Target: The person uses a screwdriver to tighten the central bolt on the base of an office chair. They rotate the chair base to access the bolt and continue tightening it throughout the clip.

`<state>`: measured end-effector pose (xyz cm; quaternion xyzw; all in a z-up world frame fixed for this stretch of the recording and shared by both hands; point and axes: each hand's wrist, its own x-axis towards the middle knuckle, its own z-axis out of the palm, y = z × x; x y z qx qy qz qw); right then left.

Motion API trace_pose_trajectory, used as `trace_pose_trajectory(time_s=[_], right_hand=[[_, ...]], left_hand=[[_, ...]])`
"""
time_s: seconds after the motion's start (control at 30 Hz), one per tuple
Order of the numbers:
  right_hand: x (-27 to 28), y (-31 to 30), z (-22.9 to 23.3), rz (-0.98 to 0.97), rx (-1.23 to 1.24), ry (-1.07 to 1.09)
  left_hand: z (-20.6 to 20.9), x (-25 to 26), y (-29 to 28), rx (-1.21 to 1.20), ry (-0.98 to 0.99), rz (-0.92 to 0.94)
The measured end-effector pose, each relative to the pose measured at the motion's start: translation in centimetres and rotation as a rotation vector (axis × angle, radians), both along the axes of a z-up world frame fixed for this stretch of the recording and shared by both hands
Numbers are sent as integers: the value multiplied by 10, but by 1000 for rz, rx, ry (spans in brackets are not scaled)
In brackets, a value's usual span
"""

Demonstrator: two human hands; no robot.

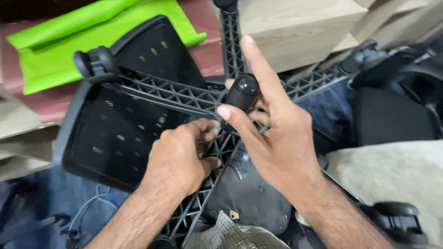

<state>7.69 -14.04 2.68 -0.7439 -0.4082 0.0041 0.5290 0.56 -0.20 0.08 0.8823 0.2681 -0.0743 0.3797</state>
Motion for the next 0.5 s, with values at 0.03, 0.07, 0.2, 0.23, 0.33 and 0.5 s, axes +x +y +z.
trace_pose_trajectory(time_s=[0.03,0.07,0.2,0.23,0.33,0.5], right_hand=[[-2,-3,-1,-32,-17,15],[-4,-5,-3,-63,-33,31],[-9,-14,-17,-136,7,151],[-10,-16,-20,-138,14,108],[-7,-19,-23,-134,72,-51],[-1,-34,-8,-201,84,-189]], left_hand=[[0,0,-1,4,-12,8],[-1,0,-1,8,-25,15],[-10,0,1,-73,-57,34],[-12,0,3,-80,-75,14],[-14,0,8,-90,-105,-31],[-18,-1,10,-112,-95,-33]])
